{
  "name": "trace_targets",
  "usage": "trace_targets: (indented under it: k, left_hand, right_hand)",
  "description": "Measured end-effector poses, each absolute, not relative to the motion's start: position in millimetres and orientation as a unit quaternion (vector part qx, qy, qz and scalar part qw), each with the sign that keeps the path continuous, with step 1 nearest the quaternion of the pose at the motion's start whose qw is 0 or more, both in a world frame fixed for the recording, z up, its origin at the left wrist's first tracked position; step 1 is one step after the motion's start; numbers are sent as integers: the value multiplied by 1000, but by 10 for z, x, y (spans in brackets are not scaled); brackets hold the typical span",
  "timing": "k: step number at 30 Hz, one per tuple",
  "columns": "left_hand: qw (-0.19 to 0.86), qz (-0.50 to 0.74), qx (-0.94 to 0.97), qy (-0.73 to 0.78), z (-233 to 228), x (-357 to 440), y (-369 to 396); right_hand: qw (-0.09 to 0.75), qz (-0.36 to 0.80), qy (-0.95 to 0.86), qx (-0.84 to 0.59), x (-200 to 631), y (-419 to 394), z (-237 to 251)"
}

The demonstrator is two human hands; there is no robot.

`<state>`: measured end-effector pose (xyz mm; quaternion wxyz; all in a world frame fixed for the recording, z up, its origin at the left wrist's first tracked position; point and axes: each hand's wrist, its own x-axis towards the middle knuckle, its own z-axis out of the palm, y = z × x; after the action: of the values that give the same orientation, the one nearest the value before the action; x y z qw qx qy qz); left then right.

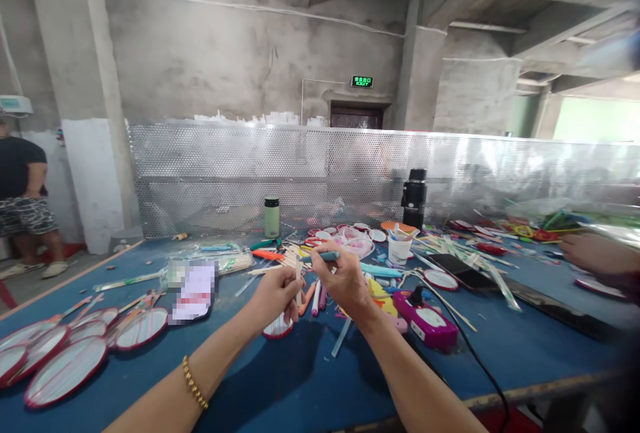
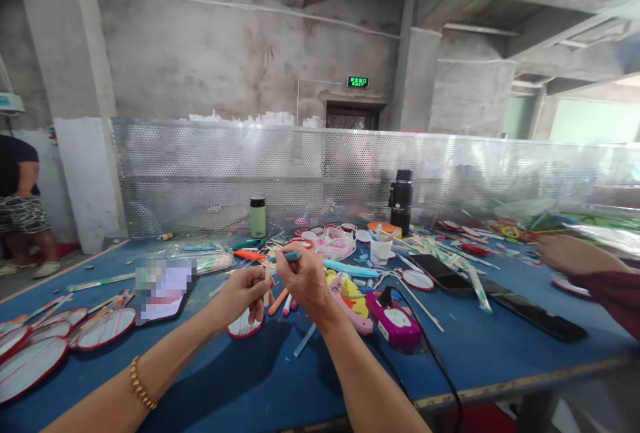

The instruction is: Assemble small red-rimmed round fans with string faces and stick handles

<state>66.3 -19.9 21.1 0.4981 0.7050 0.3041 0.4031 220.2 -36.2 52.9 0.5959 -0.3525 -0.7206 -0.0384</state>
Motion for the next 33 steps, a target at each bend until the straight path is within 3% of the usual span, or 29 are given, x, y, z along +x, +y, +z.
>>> trace_targets:
  k: [33]
  left_hand:
    - [498, 400, 708, 300, 221, 662, -211]
  right_hand:
    - [606, -44, -711, -354, 2186, -396, 558]
